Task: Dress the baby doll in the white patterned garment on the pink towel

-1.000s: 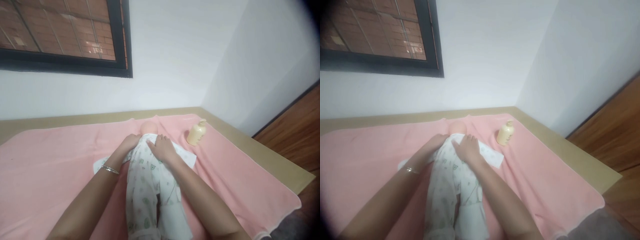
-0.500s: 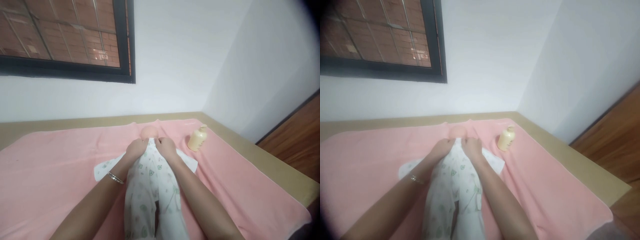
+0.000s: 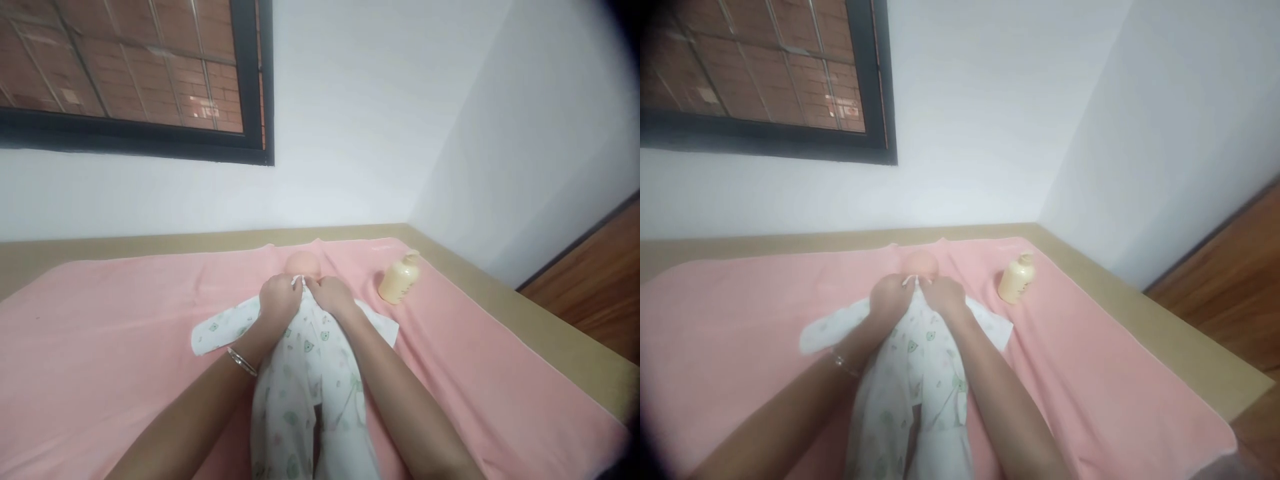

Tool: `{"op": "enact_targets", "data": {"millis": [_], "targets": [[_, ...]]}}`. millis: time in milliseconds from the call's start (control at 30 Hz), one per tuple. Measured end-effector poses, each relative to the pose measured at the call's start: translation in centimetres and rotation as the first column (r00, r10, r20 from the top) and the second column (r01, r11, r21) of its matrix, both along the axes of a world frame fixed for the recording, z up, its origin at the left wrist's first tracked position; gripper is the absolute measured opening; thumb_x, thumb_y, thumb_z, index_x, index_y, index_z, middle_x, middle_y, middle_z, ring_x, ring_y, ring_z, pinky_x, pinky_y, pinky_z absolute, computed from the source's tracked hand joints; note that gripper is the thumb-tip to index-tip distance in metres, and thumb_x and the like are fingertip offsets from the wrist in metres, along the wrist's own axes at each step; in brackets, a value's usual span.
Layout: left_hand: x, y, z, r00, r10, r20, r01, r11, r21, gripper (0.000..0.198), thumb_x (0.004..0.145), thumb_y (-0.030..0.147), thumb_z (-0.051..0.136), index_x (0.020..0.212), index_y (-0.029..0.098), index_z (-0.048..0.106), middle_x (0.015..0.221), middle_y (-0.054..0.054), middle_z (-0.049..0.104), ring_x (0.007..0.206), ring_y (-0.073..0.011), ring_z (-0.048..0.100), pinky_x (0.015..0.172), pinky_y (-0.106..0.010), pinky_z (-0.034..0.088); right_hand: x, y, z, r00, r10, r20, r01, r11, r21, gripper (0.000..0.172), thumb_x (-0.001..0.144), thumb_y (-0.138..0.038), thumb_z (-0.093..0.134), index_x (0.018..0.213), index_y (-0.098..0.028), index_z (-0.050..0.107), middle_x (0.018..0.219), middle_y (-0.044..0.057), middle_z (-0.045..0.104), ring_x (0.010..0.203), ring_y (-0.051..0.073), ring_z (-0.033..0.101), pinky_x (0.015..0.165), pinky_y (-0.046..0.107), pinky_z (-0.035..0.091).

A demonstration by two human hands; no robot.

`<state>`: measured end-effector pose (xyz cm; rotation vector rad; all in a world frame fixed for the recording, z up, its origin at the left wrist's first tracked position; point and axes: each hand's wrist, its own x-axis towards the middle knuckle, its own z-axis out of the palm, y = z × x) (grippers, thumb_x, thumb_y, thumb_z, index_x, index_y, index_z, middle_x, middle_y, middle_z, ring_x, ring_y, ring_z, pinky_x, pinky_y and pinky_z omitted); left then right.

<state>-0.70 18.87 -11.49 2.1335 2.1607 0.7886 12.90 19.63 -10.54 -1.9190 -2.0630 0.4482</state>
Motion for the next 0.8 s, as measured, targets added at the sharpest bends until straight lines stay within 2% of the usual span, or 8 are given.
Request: {"op": "enact_targets", "data": {"millis": [100, 167, 333, 433, 500, 600, 700, 800], "targets": [[-0.5, 0.4, 0.1, 0.999, 0.005, 0.047, 0.004, 0.985, -0.172, 0.058, 0.088, 0.050, 0.023, 0.080, 0.014, 0.068, 0.082, -0.013, 0.068, 0.078, -0.0242, 0.061, 0.066, -0.031, 0.041, -1.2, -1.0, -0.1, 0.991, -0.075, 0.114, 0.047, 0.971, 0.236, 0.059, 0.092, -0.046, 0.021, 0.087, -0.011, 0.069, 0.087, 0.017, 0.066, 0.087, 0.025, 0.060, 0.077, 0.032, 0.037], [-0.8, 0.6, 0.0, 0.998, 0.003, 0.061, 0.012, 0.970, -0.244, 0.065, 0.087, 0.056, 0.019, 0.080, 0.013, 0.067, 0.081, -0.014, 0.068, 0.076, -0.0250, 0.062, 0.063, -0.030, 0.040, -1.6, -1.1, -0.2, 0.985, -0.098, 0.140, 0.055, 0.958, 0.282, 0.057, 0.092, -0.043, 0.022, 0.087, -0.012, 0.069, 0.087, 0.018, 0.066, 0.088, 0.026, 0.060, 0.080, 0.034, 0.036], [-0.4, 0.4, -0.5, 0.999, -0.015, 0.038, 0.019, 0.996, -0.093, 0.056, 0.088, 0.049, 0.022, 0.076, 0.015, 0.066, 0.079, -0.011, 0.067, 0.075, -0.0217, 0.060, 0.066, -0.029, 0.038, -0.4, 0.0, -0.4, 0.997, -0.070, 0.018, 0.070, 0.998, -0.002, 0.068, 0.089, -0.060, 0.019, 0.096, -0.014, 0.068, 0.095, 0.016, 0.066, 0.088, 0.027, 0.061, 0.072, 0.033, 0.040], [-0.1, 0.0, -0.6, 1.000, -0.026, 0.005, 0.026, 0.998, 0.058, 0.046, 0.088, 0.042, 0.029, 0.076, 0.016, 0.065, 0.081, -0.010, 0.067, 0.080, -0.0206, 0.058, 0.070, -0.028, 0.038, -0.1, 0.2, -0.6, 0.998, -0.057, 0.015, 0.057, 0.998, 0.009, 0.068, 0.089, -0.060, 0.019, 0.094, -0.014, 0.068, 0.094, 0.016, 0.067, 0.087, 0.027, 0.061, 0.072, 0.032, 0.040], [-0.1, 0.0, -0.5, 1.000, -0.016, 0.018, 0.015, 0.999, 0.035, 0.046, 0.087, 0.043, 0.029, 0.077, 0.016, 0.065, 0.082, -0.010, 0.067, 0.080, -0.0211, 0.058, 0.069, -0.028, 0.038, -0.5, -0.3, -0.7, 0.995, -0.075, 0.064, 0.066, 0.988, 0.137, 0.064, 0.091, -0.054, 0.020, 0.089, -0.012, 0.069, 0.088, 0.017, 0.067, 0.086, 0.025, 0.061, 0.074, 0.031, 0.039], [-0.4, 0.4, -0.3, 0.998, -0.001, 0.068, 0.010, 0.991, -0.133, 0.057, 0.087, 0.051, 0.023, 0.077, 0.015, 0.067, 0.082, -0.012, 0.067, 0.077, -0.0232, 0.060, 0.064, -0.029, 0.038, -1.1, -0.9, -0.9, 0.991, -0.087, 0.101, 0.056, 0.959, 0.278, 0.055, 0.093, -0.044, 0.024, 0.087, -0.013, 0.069, 0.085, 0.016, 0.066, 0.085, 0.023, 0.060, 0.075, 0.029, 0.037], [-0.6, 0.7, -0.4, 0.998, 0.004, 0.067, 0.010, 0.978, -0.207, 0.066, 0.087, 0.055, 0.017, 0.079, 0.014, 0.068, 0.084, -0.014, 0.068, 0.078, -0.0258, 0.060, 0.064, -0.031, 0.038, -1.0, -0.7, -0.9, 0.992, -0.092, 0.083, 0.070, 0.968, 0.239, 0.056, 0.092, -0.048, 0.024, 0.089, -0.014, 0.068, 0.087, 0.015, 0.067, 0.085, 0.024, 0.060, 0.073, 0.030, 0.039], [-0.5, 0.7, -0.6, 0.999, -0.006, 0.050, 0.013, 0.989, -0.148, 0.060, 0.087, 0.052, 0.022, 0.079, 0.015, 0.068, 0.082, -0.013, 0.067, 0.077, -0.0244, 0.060, 0.065, -0.030, 0.037, -0.4, 0.1, -0.8, 0.996, -0.080, 0.030, 0.077, 0.994, 0.076, 0.067, 0.089, -0.060, 0.019, 0.095, -0.014, 0.068, 0.093, 0.016, 0.067, 0.086, 0.026, 0.061, 0.070, 0.032, 0.040]]}}
